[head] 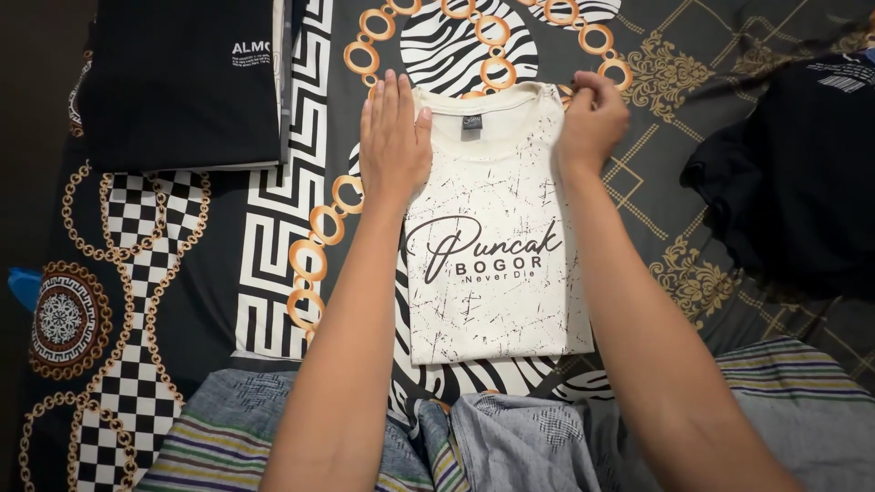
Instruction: Fold t-shirts on a bed and stack them.
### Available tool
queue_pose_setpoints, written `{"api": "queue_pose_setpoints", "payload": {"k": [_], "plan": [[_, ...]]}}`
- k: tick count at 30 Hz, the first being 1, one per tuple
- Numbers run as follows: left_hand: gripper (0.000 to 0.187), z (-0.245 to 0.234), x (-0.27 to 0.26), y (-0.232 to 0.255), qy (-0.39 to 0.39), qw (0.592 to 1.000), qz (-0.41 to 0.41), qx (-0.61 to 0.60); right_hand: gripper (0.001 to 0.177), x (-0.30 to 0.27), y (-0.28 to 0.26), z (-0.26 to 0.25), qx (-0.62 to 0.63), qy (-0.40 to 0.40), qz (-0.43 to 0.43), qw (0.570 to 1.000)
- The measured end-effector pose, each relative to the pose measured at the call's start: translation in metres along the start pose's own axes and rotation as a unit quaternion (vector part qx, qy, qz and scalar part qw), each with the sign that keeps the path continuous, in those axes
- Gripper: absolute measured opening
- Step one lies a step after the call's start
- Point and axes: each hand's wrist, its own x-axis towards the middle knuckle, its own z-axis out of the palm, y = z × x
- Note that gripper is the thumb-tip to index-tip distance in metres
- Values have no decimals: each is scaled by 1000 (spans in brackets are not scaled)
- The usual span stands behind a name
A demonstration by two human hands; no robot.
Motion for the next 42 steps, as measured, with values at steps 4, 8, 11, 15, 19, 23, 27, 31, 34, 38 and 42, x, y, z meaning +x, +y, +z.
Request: {"api": "queue_pose_setpoints", "payload": {"k": [4, 8, 11, 15, 19, 23, 27, 31, 34, 38, 42], "plan": [[62, -2, 0, 1, -1, 1000, -4, 1, 14, 15, 8, -10, 251, 12, 124, 960], [61, -3, 1, 2, -1, 1000, -7, 3, 8, 45, 21, -9, 268, -60, 156, 949], [60, 0, -3, 2, -7, 1000, -9, 7, 5, 58, 29, -14, 221, -164, 108, 955], [60, 5, 1, 1, 10, 1000, -8, 12, 28, 70, 39, -14, -4, -220, -273, 936], [60, 3, 2, 1, 10, 1000, -7, 17, 31, 72, 59, 0, 4, -204, -294, 934], [59, 3, -1, -1, 13, 1000, -7, -15, 17, 62, 43, -12, 151, -144, 15, 978], [54, 13, 7, -20, 37, 993, -2, -115, 19, 29, -18, -35, 187, -200, -153, 950], [50, 17, 9, -23, 50, 987, -2, -150, 13, 17, -34, -47, -18, -234, -356, 905], [49, 16, 5, -22, 57, 988, -2, -146, 19, 15, -27, -45, -31, -262, -289, 920], [47, 16, 5, -21, 68, 987, 6, -143, 23, 31, -6, -36, 25, -300, -137, 944], [46, 25, 6, -24, 82, 987, 21, -138, 43, 54, -16, -38, 148, -390, -45, 908]]}}
